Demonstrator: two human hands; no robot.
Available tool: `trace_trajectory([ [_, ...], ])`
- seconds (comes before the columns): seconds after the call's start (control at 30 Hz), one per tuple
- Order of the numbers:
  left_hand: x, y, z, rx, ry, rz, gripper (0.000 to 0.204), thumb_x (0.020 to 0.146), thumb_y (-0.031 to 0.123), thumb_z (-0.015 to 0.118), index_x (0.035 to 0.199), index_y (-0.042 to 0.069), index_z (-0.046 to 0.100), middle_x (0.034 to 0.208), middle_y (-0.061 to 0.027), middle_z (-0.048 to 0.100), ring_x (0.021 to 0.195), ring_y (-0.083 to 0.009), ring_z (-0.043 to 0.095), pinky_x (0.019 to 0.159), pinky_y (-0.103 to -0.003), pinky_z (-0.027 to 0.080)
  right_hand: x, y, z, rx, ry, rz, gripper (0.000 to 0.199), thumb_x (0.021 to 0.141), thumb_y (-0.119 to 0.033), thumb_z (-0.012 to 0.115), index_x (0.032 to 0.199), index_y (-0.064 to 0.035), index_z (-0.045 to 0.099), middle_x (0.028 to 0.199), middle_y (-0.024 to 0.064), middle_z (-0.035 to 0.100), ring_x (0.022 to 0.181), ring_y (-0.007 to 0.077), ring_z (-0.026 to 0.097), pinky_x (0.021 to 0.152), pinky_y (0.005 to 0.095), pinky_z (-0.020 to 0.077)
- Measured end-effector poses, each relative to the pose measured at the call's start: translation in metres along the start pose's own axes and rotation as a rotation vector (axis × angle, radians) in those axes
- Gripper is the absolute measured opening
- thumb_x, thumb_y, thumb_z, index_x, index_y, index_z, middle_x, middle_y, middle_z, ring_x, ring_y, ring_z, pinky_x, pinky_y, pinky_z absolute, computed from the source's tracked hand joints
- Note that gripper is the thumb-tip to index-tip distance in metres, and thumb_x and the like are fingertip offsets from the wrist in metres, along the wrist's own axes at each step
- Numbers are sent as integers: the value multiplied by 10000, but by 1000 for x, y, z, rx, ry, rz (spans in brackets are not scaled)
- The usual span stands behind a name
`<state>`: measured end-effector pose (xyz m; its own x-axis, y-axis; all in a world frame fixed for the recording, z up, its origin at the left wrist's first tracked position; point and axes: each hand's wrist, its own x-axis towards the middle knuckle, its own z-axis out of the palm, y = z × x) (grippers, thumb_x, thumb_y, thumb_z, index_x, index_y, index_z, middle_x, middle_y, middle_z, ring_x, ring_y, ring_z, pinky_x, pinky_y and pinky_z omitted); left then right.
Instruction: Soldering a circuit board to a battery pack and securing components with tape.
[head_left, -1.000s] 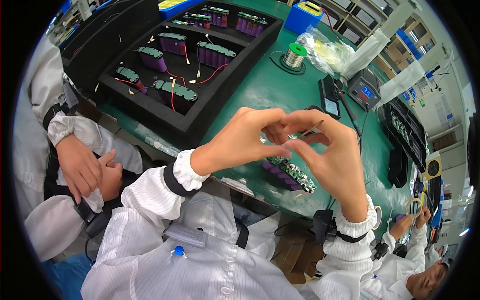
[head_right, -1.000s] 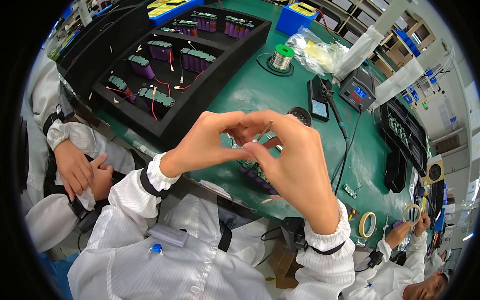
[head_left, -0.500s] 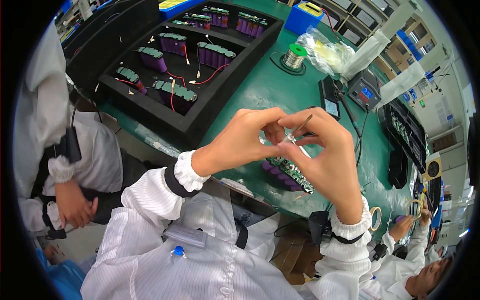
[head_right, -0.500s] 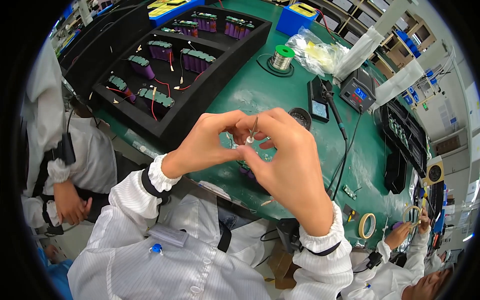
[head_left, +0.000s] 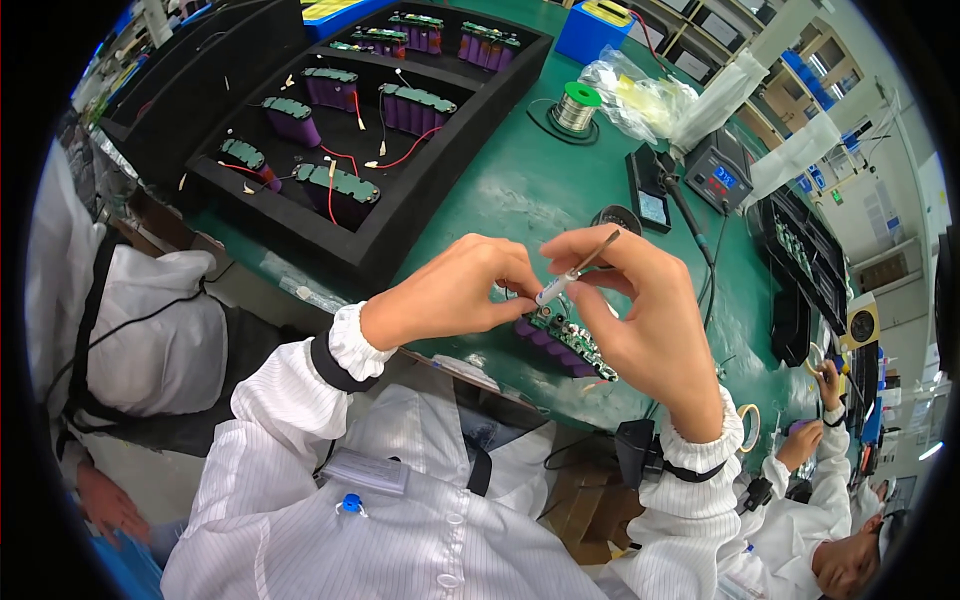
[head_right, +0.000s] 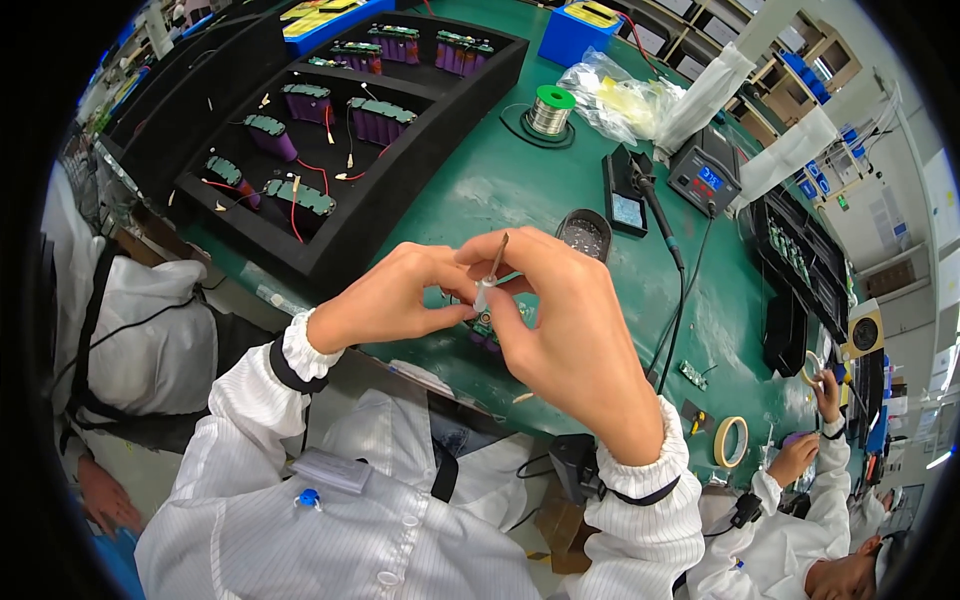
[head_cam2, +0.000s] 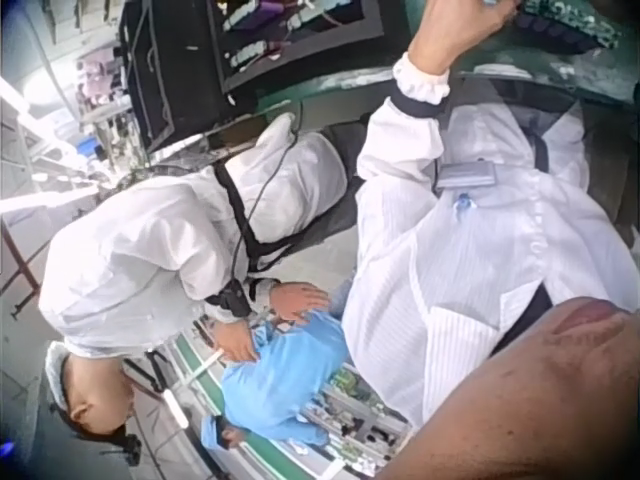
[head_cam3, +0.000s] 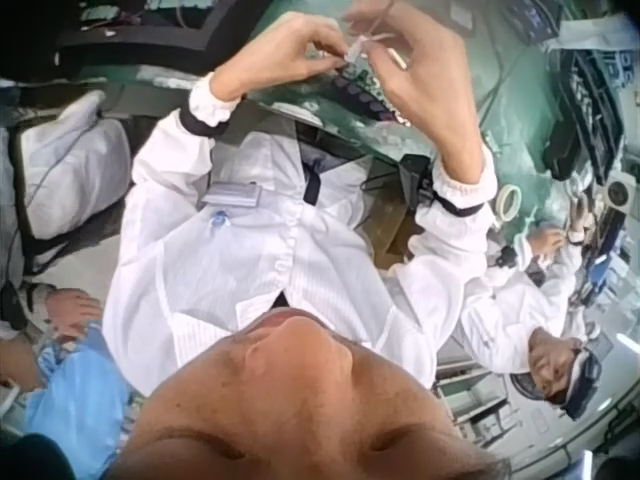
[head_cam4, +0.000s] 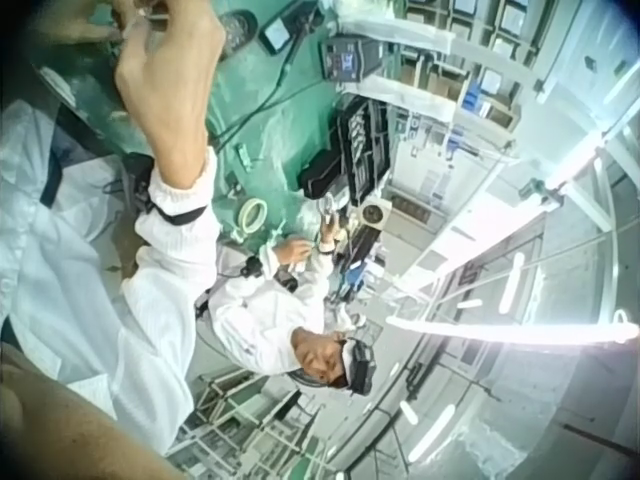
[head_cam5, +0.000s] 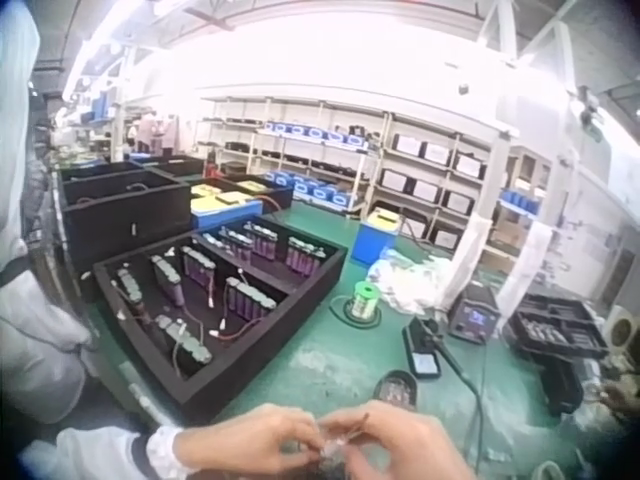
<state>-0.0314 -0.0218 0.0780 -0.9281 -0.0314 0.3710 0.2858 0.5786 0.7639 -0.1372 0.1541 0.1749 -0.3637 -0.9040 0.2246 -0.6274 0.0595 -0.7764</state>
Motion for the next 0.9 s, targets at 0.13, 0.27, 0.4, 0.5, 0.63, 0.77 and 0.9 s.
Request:
trace_trajectory([
  [0.13,6,10,-3,60,-42,-14,118,817,56,754,922,2,758,904,-124,714,886,-321,691,782,-417,546,-4,-3,2,-78,78,-18,268,836,111,695,1095,39,696,1010,112,700,949,179,710,888,323,606],
  [0.27,5,5,-2,168,-40,93,144,791,38,757,927,12,718,876,-113,672,862,-323,662,757,-421,529,-3,3,-1,-182,64,63,280,828,105,726,1098,31,706,1001,106,704,935,174,721,867,310,614],
  [0.4,6,-1,-1,152,-58,125,145,791,44,759,919,8,701,879,-100,649,867,-310,647,762,-421,519,-1,3,-5,39,19,38,337,841,145,683,1157,26,691,1015,102,713,969,178,731,899,318,606],
  [0.5,8,0,-2,168,-80,133,143,795,41,754,920,15,688,879,-95,635,866,-303,636,769,-420,517,-4,2,-8,79,25,19,363,850,153,670,1194,37,669,1031,106,718,1012,182,727,925,321,593],
  [0.63,10,6,-5,276,-136,161,132,828,46,738,928,41,653,897,-77,608,887,-282,609,764,-404,510,-18,-8,-26,184,253,7,326,856,141,680,1167,42,667,1032,122,721,979,197,732,885,313,606],
  [0.77,12,8,-5,427,-205,244,126,859,64,721,942,50,626,913,-66,581,904,-268,586,759,-394,505,-40,-5,-40,197,346,32,340,846,152,703,1171,66,654,1084,140,697,1028,223,718,907,326,609],
  [0.9,12,5,-8,432,-215,291,108,886,88,698,944,45,618,896,-68,562,896,-270,574,774,-397,513,-59,8,-37,260,384,64,334,842,146,717,1161,70,652,1083,142,696,1021,223,718,897,327,611],
])
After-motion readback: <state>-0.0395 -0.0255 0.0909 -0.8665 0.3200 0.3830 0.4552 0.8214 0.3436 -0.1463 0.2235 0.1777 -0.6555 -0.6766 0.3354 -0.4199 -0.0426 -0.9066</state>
